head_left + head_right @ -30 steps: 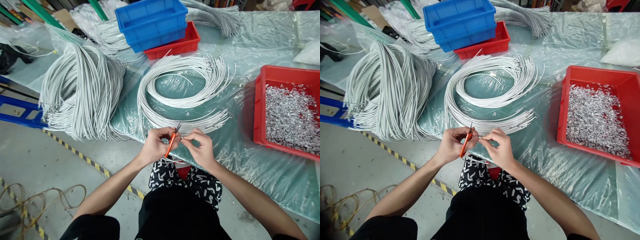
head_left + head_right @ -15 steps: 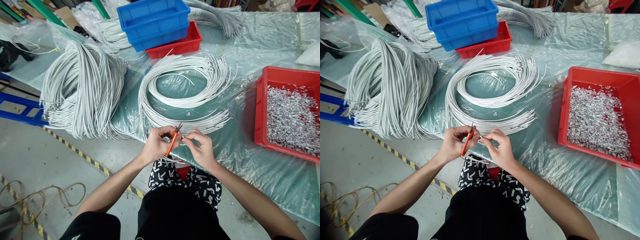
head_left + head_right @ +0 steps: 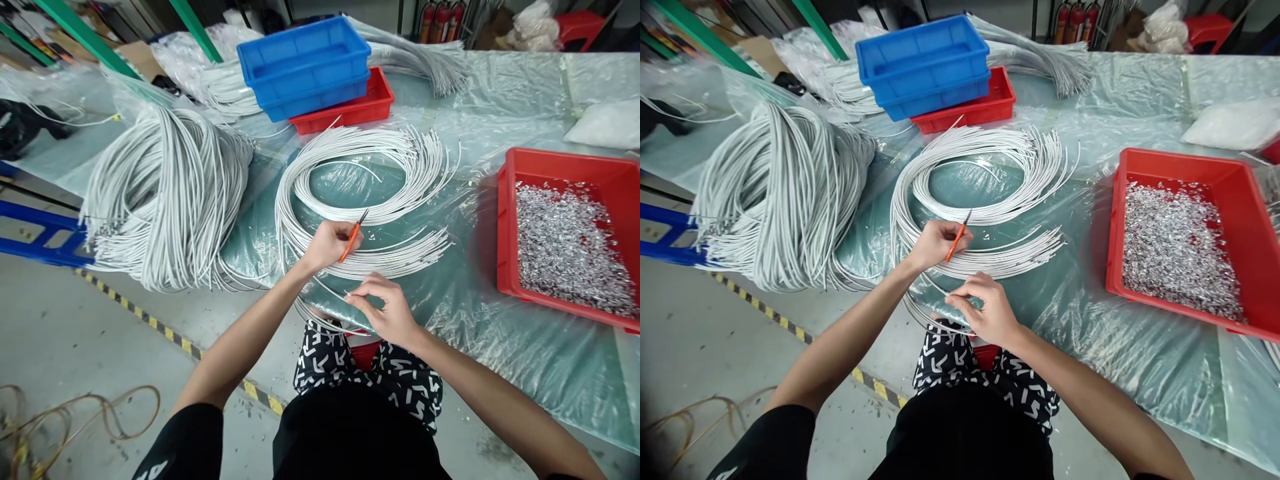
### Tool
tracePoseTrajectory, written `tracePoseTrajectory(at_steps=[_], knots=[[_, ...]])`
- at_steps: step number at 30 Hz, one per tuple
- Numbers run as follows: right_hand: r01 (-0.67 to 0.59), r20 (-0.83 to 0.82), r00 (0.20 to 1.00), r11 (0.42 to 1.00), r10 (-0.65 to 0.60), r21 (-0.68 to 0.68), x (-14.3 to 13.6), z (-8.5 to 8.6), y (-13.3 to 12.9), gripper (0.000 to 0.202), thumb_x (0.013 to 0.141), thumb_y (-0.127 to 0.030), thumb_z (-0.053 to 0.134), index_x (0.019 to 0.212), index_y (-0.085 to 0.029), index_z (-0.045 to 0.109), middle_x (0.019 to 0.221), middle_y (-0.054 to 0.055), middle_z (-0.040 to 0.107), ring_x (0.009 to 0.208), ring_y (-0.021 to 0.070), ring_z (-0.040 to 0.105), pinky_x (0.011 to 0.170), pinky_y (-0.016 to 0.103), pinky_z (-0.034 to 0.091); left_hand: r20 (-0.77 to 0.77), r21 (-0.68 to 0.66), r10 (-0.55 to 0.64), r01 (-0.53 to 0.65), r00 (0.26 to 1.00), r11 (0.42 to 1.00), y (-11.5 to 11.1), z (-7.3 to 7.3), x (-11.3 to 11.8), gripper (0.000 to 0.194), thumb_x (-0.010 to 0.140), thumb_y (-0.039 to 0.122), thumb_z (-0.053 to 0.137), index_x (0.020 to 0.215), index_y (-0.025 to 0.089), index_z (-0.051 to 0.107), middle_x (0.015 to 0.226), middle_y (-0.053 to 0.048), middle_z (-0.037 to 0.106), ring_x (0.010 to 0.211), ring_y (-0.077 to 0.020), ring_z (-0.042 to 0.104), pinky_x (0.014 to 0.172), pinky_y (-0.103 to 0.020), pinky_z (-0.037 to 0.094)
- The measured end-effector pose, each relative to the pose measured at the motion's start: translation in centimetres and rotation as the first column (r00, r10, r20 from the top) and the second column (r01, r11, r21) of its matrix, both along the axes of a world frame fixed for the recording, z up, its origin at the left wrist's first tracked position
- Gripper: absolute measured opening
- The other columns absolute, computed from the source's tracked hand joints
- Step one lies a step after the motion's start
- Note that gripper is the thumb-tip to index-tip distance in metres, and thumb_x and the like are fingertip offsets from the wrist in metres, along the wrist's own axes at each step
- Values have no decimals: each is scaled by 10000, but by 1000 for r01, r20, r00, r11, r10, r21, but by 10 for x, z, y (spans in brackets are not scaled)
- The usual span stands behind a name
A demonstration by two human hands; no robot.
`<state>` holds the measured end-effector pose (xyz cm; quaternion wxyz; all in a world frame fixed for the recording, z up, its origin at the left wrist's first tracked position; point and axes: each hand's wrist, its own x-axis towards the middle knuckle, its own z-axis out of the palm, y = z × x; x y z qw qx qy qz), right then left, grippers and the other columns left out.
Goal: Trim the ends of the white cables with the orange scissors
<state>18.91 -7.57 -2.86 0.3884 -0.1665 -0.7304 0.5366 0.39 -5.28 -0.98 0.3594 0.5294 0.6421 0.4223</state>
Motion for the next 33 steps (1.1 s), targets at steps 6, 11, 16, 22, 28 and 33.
tracePoseTrajectory(at_steps=[6,11,16,22,28,33], knots=[[23,-3,1000,1000,-23,7,0,-3,4,157,908,-176,634,762,-181,692,664,10,622,659,146,548,667,297,430,-85,-32,-117,115,990,993,38,-24,-6,158,664,233,618,554,125,584,531,18,525,516,-88,470,487,-205,370],[5,-13,1000,1000,-5,-5,-1,-2,2,175,920,-210,622,760,-186,691,669,11,638,654,146,557,679,299,440,-139,-16,-84,82,987,996,38,-30,-6,208,702,299,639,599,120,622,540,13,530,514,-94,471,478,-208,370],[-20,-20,1000,1000,20,-1,-1,-1,0,178,926,-238,618,769,-194,691,683,11,653,677,150,578,712,302,452,-184,-37,-69,63,981,997,39,-29,-4,189,708,290,637,620,122,628,535,18,516,495,-83,439,461,-202,338],[-28,-21,999,999,29,14,-1,-4,0,192,931,-251,603,779,-192,702,679,14,644,668,150,572,706,297,451,-183,-59,-40,29,982,998,41,-23,-2,142,693,250,629,625,125,622,538,19,530,489,-85,456,467,-203,354],[-76,-53,996,976,66,-203,-3,-2,2,199,927,-279,587,816,-178,718,726,25,677,664,144,592,644,268,444,-139,52,108,-102,984,993,34,-15,-3,157,720,260,644,647,127,602,543,23,526,483,-72,455,466,-195,357],[-52,-60,998,886,27,-461,-6,-4,8,188,905,-291,593,942,-161,724,669,10,668,625,144,607,624,259,452,-39,236,351,-333,936,913,29,-18,-10,241,783,366,637,707,142,590,557,31,522,472,-69,467,467,-198,384]])
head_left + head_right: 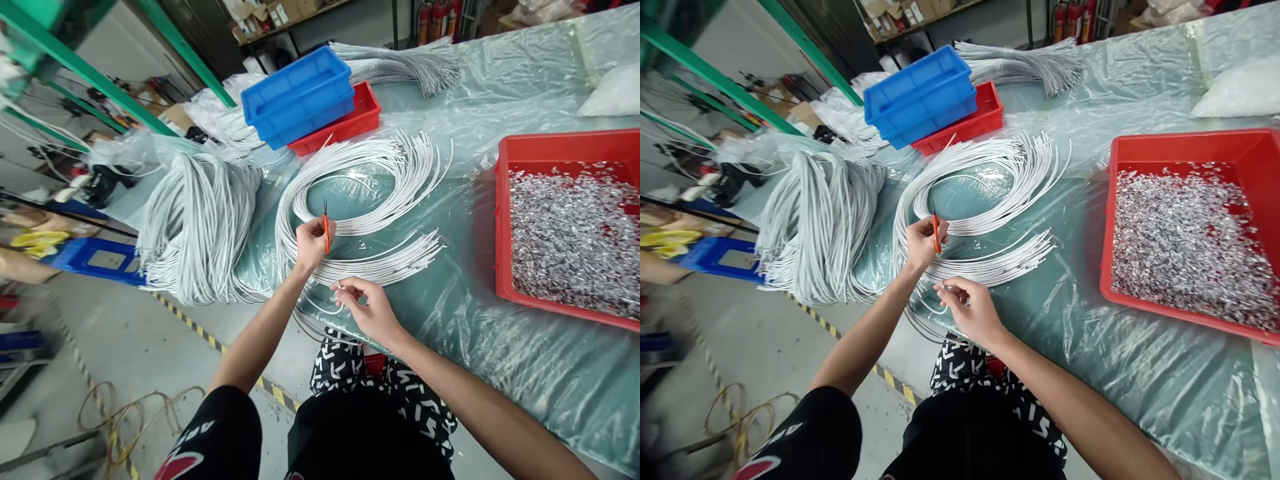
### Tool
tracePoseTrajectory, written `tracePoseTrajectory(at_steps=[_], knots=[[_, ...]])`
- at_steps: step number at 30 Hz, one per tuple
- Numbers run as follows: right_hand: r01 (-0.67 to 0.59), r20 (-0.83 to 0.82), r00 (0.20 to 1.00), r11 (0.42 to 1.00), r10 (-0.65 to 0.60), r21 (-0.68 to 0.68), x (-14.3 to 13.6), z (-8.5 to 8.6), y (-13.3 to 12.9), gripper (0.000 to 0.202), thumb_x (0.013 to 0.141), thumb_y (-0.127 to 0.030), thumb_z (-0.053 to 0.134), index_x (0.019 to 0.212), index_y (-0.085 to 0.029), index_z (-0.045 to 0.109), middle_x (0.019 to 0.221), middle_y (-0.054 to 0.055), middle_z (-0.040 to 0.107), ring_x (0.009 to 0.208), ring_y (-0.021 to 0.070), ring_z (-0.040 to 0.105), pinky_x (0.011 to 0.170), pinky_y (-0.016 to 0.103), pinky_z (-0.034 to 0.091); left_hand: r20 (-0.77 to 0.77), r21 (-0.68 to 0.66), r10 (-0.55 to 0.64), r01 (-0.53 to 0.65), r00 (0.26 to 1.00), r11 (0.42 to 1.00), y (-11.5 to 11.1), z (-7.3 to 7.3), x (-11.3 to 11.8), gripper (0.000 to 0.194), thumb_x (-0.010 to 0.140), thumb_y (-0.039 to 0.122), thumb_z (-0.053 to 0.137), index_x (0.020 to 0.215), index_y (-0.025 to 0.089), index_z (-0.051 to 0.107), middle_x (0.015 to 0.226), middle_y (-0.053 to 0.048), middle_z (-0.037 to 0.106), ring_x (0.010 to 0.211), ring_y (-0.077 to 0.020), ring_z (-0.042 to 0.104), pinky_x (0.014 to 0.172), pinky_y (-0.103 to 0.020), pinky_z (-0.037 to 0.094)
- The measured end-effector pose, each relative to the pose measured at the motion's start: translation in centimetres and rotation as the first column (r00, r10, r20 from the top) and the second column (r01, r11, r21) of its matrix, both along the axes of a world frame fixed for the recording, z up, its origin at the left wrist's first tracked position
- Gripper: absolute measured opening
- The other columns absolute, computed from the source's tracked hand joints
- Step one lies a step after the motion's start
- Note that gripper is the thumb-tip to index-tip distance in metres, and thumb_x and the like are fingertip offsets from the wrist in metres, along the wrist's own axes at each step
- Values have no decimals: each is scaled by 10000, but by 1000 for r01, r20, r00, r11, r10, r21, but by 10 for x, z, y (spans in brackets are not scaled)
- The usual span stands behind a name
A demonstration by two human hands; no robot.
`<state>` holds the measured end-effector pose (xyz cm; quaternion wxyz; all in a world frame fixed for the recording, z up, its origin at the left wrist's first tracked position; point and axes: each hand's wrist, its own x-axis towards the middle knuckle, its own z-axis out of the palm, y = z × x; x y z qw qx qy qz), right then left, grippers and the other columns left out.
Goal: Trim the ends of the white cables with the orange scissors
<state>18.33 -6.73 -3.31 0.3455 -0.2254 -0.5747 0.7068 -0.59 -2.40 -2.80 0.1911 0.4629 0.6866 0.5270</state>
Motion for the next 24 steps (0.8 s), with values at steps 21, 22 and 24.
tracePoseTrajectory(at_steps=[21,22,24], knots=[[-254,280,939,951,199,178,14,14,-13,112,837,-282,702,794,-187,743,754,39,742,693,177,660,692,287,475,-19,78,53,-51,998,996,-3,-6,1,231,788,333,599,659,142,586,584,30,448,546,-87,374,561,-212,372],[-213,290,943,965,162,154,16,14,-26,135,842,-297,700,769,-194,747,771,46,750,713,189,668,709,299,490,-3,87,53,-53,999,995,-3,-6,0,235,791,334,597,657,142,585,579,32,438,544,-87,366,557,-213,366],[-67,315,948,997,51,39,20,9,-60,149,863,-323,676,810,-215,763,775,49,760,701,203,677,698,320,516,27,101,63,-65,998,993,-3,-8,-1,240,799,341,593,663,143,584,574,34,419,542,-88,355,550,-214,355]])
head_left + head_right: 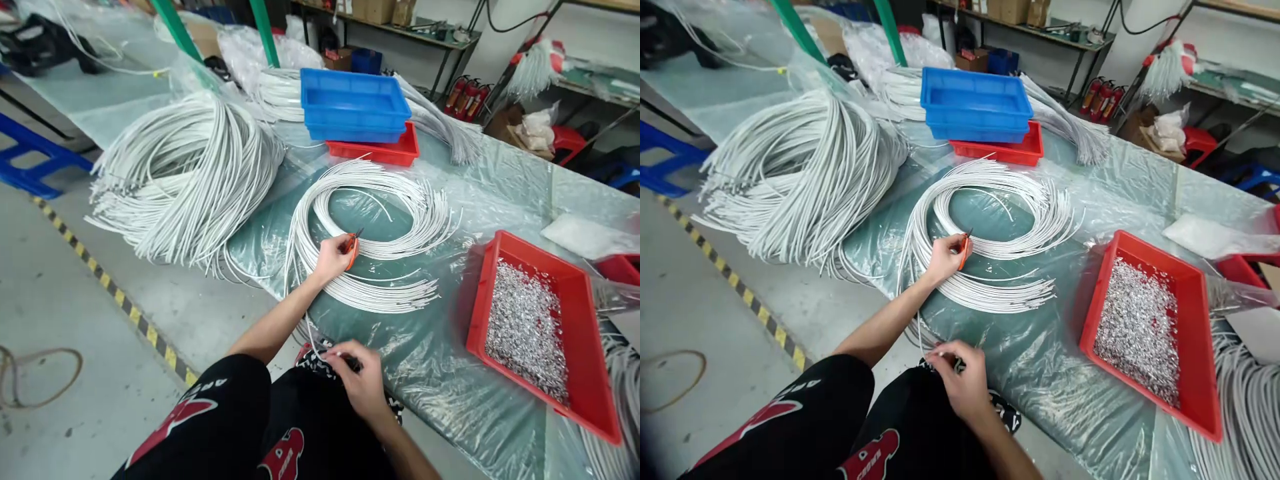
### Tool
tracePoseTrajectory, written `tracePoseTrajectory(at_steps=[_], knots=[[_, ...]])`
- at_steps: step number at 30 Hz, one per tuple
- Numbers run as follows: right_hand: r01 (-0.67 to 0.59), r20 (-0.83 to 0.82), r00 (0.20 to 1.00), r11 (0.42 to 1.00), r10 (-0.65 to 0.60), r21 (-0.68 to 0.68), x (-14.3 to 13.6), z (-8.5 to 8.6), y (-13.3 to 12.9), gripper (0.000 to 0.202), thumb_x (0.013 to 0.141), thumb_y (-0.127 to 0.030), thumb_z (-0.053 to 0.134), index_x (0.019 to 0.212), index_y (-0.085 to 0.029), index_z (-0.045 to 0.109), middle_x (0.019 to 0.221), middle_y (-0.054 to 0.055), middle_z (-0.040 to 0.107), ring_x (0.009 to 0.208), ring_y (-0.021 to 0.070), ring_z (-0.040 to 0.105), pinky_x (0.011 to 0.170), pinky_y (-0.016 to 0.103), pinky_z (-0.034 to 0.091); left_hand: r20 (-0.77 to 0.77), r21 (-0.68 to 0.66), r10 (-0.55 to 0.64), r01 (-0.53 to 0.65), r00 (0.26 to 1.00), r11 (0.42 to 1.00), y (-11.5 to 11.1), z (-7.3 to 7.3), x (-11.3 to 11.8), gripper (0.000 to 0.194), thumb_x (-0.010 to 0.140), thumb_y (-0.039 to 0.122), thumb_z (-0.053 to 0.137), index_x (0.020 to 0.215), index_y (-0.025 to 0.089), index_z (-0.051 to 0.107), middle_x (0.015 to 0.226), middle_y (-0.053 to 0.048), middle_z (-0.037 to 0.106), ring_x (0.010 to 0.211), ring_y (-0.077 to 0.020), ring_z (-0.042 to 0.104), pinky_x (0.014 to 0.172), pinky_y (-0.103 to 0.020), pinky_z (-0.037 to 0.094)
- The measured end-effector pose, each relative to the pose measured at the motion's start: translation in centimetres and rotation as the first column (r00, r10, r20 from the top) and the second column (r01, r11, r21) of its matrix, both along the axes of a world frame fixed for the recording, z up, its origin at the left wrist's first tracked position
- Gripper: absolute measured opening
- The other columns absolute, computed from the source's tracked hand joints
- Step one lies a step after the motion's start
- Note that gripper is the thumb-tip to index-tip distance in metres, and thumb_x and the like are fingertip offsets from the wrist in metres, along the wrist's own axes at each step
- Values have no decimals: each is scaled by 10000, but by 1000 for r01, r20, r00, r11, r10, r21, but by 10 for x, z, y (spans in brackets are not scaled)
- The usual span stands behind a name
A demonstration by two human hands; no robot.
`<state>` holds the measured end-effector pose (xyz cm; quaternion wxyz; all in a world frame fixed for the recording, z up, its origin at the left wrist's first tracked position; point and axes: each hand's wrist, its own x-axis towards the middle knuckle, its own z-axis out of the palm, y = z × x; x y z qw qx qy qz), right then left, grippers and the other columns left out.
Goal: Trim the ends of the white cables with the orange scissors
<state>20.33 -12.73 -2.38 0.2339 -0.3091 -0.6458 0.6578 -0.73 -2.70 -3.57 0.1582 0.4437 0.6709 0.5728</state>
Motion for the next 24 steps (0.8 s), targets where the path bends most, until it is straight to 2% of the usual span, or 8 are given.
tracePoseTrajectory(at_steps=[2,5,7,9,12,16,20,24], knots=[[176,7,984,967,-178,-182,4,-14,-35,173,856,-375,676,833,-228,764,856,64,771,626,191,660,609,322,528,22,11,12,-12,1000,1000,0,-2,-2,248,811,348,582,669,146,577,578,34,405,551,-91,349,546,-214,340],[429,95,894,777,-438,-460,4,-45,-72,248,827,-460,700,845,-215,739,947,85,756,607,171,642,465,271,475,35,13,-13,13,999,1000,0,-5,-4,228,801,331,591,671,145,577,582,34,410,559,-91,343,543,-216,320],[528,165,830,652,-533,-544,-1,-67,-83,276,795,-483,731,858,-215,732,963,73,741,639,162,645,457,250,466,1,25,-69,69,998,997,-1,-6,-5,200,793,300,592,668,144,578,574,38,412,557,-90,328,551,-221,314],[577,193,788,591,-585,-564,-7,-83,-84,306,750,-495,770,837,-205,728,892,57,732,652,159,641,478,245,471,-17,44,-95,96,995,994,-3,-5,-5,171,789,270,584,673,145,579,562,44,408,553,-90,317,556,-224,308],[611,184,760,589,-623,-530,-12,-91,-79,382,704,-536,792,751,-164,719,772,52,708,610,146,606,468,238,445,-1,72,-87,87,996,994,-5,-4,-7,136,781,239,577,680,149,567,563,47,410,551,-91,321,566,-228,306],[568,130,778,599,-615,-564,-10,-76,-77,380,682,-512,814,712,-152,696,780,51,702,603,133,598,478,233,453,19,95,-76,74,997,993,-6,-4,-8,145,762,202,581,638,166,514,566,46,393,548,-94,325,562,-234,288],[509,108,824,645,-556,-569,-10,-62,-82,331,723,-444,798,838,-159,677,786,41,694,591,136,606,471,233,455,48,107,-77,72,996,992,-6,-4,-9,171,769,203,577,625,181,486,564,47,396,542,-99,325,560,-239,283],[484,83,846,694,-527,-532,-20,-65,-82,457,696,-461,818,1000,-200,597,783,10,684,589,155,628,443,226,444,56,114,-92,86,994,990,-7,-5,-9,211,767,197,576,603,184,444,556,52,357,541,-96,283,548,-237,270]])
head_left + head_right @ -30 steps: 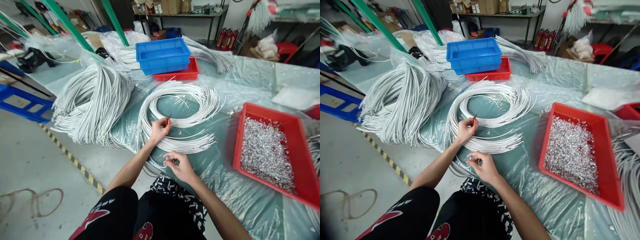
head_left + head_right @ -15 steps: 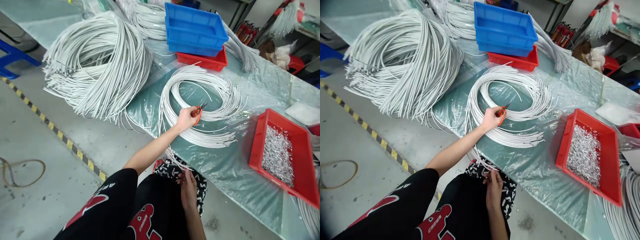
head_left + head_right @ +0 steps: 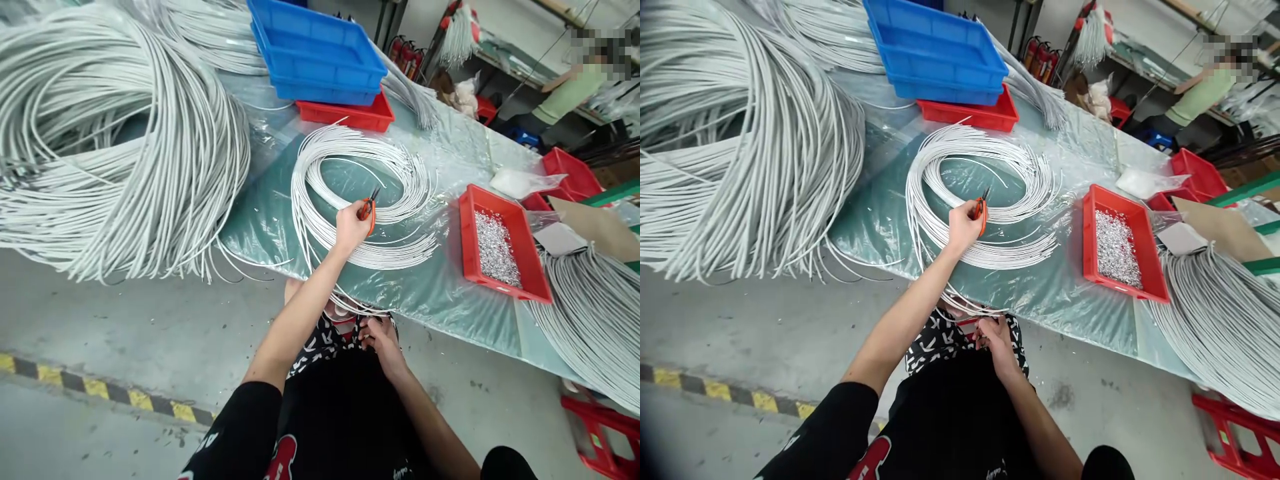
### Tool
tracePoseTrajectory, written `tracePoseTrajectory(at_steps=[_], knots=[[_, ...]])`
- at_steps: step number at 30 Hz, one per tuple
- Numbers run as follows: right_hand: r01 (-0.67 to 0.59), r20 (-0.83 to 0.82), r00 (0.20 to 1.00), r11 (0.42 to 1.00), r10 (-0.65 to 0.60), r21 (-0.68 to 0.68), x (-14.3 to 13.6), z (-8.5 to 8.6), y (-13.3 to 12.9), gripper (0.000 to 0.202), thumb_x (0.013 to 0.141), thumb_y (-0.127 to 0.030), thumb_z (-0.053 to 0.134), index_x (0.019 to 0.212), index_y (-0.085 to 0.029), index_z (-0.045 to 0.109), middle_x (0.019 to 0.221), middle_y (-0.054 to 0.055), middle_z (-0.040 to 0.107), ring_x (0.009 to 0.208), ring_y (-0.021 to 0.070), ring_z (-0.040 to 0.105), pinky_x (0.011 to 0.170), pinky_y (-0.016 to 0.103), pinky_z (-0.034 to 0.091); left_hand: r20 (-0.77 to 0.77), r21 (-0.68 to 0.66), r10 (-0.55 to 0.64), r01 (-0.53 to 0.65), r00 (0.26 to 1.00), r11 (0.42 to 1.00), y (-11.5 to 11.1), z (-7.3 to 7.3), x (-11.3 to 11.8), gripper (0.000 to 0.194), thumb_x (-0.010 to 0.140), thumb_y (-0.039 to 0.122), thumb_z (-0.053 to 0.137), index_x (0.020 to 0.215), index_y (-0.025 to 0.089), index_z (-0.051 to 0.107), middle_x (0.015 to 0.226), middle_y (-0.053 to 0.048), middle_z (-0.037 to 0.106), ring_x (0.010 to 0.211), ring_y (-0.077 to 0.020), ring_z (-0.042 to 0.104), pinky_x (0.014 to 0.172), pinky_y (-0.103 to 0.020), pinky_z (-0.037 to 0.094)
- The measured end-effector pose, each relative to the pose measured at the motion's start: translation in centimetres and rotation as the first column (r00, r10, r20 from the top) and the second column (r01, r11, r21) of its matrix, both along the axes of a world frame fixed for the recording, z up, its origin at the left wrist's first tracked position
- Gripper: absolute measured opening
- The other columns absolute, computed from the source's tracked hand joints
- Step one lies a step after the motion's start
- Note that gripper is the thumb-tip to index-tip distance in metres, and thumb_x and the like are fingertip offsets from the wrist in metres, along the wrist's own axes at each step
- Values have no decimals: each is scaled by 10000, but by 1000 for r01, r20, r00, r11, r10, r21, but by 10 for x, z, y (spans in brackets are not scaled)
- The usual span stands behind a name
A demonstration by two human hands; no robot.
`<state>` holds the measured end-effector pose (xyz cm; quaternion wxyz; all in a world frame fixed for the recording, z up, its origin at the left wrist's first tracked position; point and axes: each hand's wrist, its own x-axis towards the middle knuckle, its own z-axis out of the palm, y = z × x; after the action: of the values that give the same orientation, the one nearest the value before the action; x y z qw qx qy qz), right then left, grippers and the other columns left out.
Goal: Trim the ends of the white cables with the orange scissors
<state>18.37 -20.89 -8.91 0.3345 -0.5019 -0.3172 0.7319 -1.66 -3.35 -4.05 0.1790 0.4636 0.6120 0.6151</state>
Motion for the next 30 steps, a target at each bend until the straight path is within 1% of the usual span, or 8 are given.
tracePoseTrajectory(at_steps=[2,5,9,12,15,21,26,30], knots=[[-22,-37,999,999,21,-36,-7,-4,4,493,699,-519,798,1007,-194,591,800,16,681,586,155,626,437,231,445,-11,5,-14,14,1000,1000,0,-2,0,200,767,192,576,611,183,451,558,53,355,542,-94,277,544,-233,267],[-41,-144,989,992,24,-116,-16,-5,11,455,730,-560,758,907,-165,618,731,3,634,556,129,579,435,232,432,-26,19,-27,28,999,999,1,-5,1,178,762,182,580,620,180,472,560,54,358,541,-91,287,541,-231,263],[16,-276,959,984,-66,-179,-19,-2,16,317,744,-409,797,864,-161,641,666,-33,572,534,95,508,452,227,406,24,58,-25,23,999,998,1,-6,2,181,759,198,611,619,172,500,557,52,376,534,-85,307,534,-227,270],[35,-320,941,976,-105,-214,-18,-5,13,297,710,-323,833,881,-168,644,678,-40,578,552,89,510,463,217,393,58,86,-1,-4,998,996,2,-6,3,140,771,222,616,662,165,550,574,45,420,534,-84,340,536,-220,299],[-9,-357,928,951,-107,-309,-22,-16,5,306,687,-313,847,818,-174,607,687,-41,583,536,76,493,460,205,369,88,99,25,-33,996,995,3,-8,3,96,771,229,613,710,160,589,597,38,468,543,-86,377,542,-214,326],[-162,-467,876,842,-116,-514,-49,-33,-32,325,672,-255,844,779,-171,549,677,-52,562,513,48,448,472,179,326,48,59,28,-31,998,998,3,-9,3,126,762,247,630,682,160,584,573,44,461,529,-82,387,527,-207,332],[-249,-509,855,780,-102,-574,-79,-40,-59,281,658,-175,812,799,-156,570,644,-48,554,484,52,433,470,190,290,9,17,-17,17,1000,1000,4,-9,4,155,777,270,613,675,159,578,575,41,469,523,-80,393,521,-203,345],[-245,-476,875,766,-90,-595,-107,-54,-58,239,651,-136,781,801,-149,595,594,-56,542,447,52,407,460,200,271,-21,6,-42,42,999,999,3,-9,5,209,788,292,612,640,164,539,562,46,437,512,-75,368,518,-205,337]])
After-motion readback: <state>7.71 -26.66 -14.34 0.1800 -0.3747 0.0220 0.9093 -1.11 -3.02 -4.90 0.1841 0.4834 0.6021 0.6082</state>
